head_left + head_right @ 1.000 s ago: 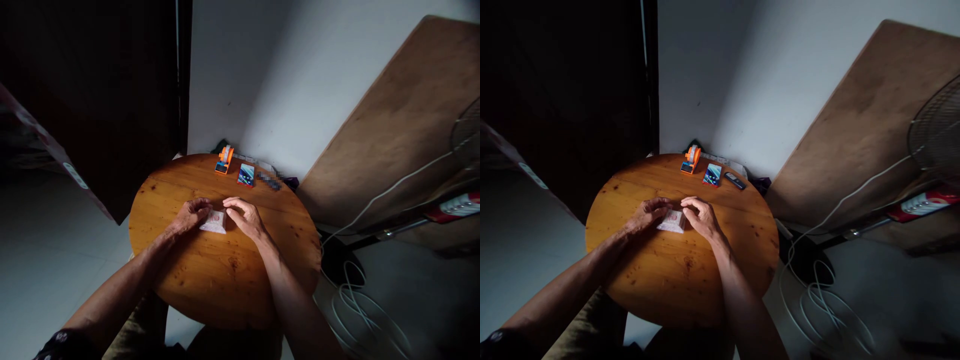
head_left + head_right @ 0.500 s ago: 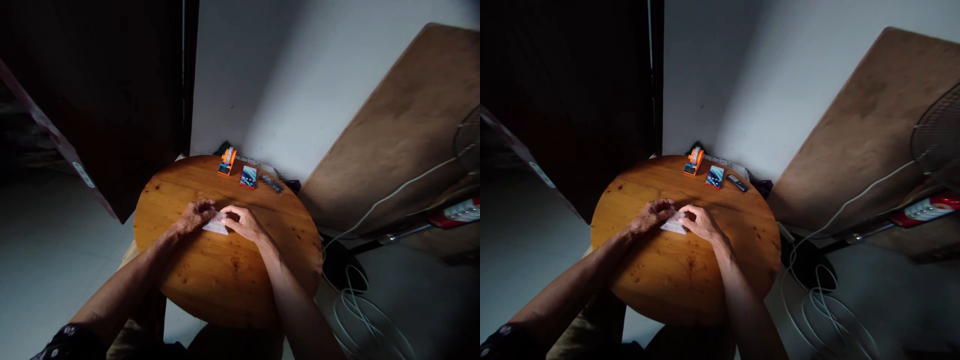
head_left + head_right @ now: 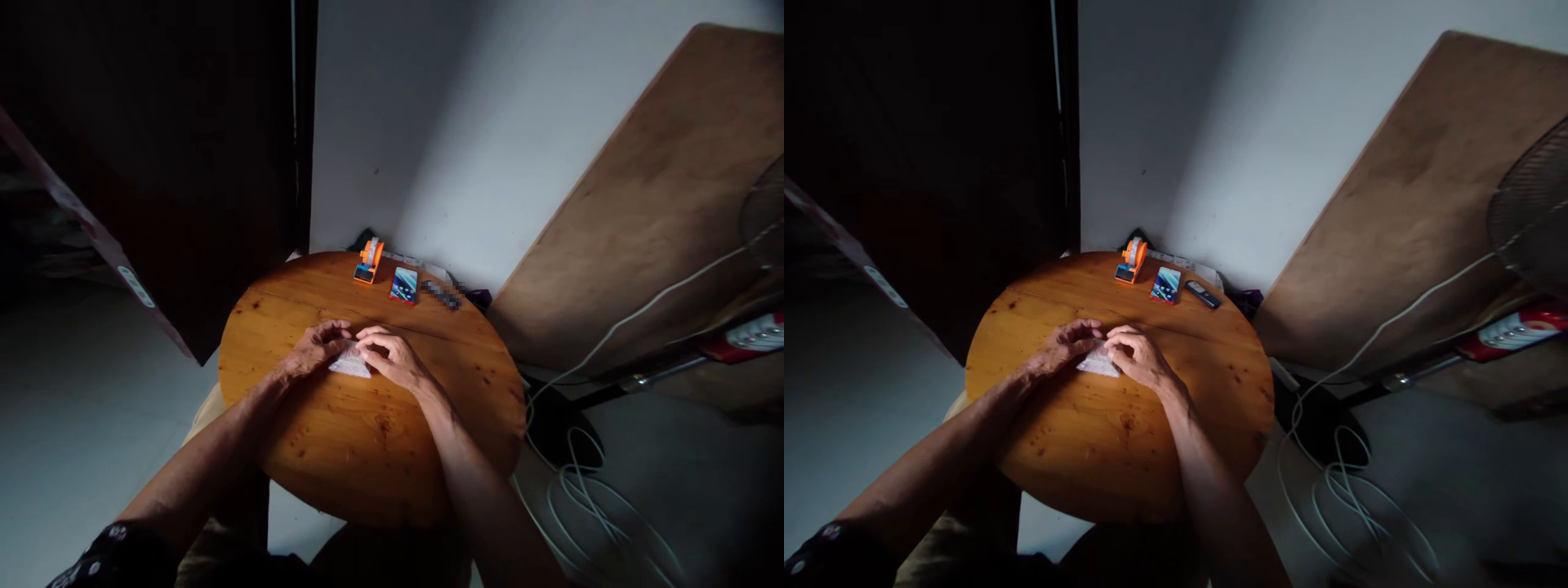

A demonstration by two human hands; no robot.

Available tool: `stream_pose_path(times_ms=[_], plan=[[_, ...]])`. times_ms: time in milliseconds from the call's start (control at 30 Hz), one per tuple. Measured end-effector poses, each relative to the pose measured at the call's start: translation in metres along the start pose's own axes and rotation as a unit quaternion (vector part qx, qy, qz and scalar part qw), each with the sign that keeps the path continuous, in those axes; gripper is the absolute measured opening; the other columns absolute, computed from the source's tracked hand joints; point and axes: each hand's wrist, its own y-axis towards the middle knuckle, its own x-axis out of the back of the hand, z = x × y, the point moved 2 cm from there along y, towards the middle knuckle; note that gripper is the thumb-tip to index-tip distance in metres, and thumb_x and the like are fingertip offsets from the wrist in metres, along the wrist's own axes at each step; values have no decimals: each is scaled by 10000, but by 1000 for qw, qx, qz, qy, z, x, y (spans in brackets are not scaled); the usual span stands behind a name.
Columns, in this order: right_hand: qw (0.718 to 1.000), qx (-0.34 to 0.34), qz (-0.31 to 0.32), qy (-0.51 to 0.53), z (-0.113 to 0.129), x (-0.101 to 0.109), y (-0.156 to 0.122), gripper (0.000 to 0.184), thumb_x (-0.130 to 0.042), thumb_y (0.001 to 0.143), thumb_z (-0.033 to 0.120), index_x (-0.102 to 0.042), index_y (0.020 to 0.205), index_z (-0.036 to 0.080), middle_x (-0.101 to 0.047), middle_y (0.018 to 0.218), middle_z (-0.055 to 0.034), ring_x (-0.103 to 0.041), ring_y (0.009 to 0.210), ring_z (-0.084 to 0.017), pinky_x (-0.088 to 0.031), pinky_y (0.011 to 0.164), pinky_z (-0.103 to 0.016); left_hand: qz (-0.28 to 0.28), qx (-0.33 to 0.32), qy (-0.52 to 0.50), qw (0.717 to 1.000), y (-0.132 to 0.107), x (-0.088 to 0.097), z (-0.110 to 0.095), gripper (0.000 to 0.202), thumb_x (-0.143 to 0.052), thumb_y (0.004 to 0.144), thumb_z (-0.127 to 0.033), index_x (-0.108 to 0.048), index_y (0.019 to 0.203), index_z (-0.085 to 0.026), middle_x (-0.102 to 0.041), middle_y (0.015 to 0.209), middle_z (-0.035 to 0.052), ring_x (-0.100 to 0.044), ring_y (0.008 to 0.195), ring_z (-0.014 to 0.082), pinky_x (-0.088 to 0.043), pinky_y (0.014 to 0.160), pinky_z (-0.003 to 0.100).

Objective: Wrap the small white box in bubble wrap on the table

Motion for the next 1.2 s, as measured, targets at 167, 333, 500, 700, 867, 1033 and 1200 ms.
stream_pose_path(times_ms=[167, 333, 500, 700, 867, 1033, 1200], plan=[[997, -32, -40, 64, -3, 7, 0, 153, -603, 832, 242, -738, 892, 203, -707, 1098, -79, -660, 1030, -205, -499, 922, -363, -4, 1, -17, 1000, 0, -1, 0, 508, -833, 620, -327, -659, 1075, -181, -680, 954, 23, -610, 731, 125, -469, 692, 262], [975, -137, -108, 136, -27, 13, -3, 216, -627, 798, 361, -730, 908, 207, -750, 1036, -65, -688, 932, -206, -531, 840, -347, -39, -13, -42, 998, 0, 3, -2, 495, -804, 620, -310, -655, 1075, -185, -704, 996, 39, -621, 805, 144, -487, 770, 284], [956, -200, -176, 124, -55, 3, -7, 263, -651, 737, 438, -720, 836, 204, -739, 771, -41, -681, 762, -210, -541, 690, -326, -136, -12, -93, 986, 5, 12, 1, 438, -804, 587, -289, -663, 988, -183, -712, 861, 24, -649, 811, 153, -471, 746, 264], [944, -203, -233, 117, -65, -5, -7, 321, -585, 758, 500, -669, 848, 203, -715, 772, -49, -694, 751, -225, -535, 614, -313, -166, -21, -104, 980, 5, 17, -2, 420, -764, 580, -326, -618, 944, -174, -676, 800, 18, -640, 762, 138, -458, 711, 254], [941, -201, -252, 99, -63, -8, -6, 272, -605, 725, 457, -666, 813, 207, -688, 739, -34, -662, 731, -215, -523, 642, -317, -178, -20, -92, 980, 5, 15, -5, 356, -721, 601, -309, -613, 913, -174, -661, 773, 10, -627, 757, 129, -459, 732, 251], [939, -209, -262, 74, -64, -12, -6, 232, -625, 728, 412, -684, 802, 200, -710, 785, -38, -645, 778, -209, -518, 744, -336, -183, -5, -55, 982, -9, 21, -19, 303, -739, 599, -286, -637, 854, -157, -665, 751, 14, -631, 760, 146, -466, 719, 257], [937, -214, -268, 62, -68, -17, -6, 217, -626, 734, 388, -696, 814, 199, -726, 837, -40, -657, 819, -219, -524, 808, -370, -232, -143, 89, 958, -69, 64, -57, 342, -744, 631, -319, -686, 921, -148, -717, 915, 43, -660, 907, 174, -496, 855, 292]])
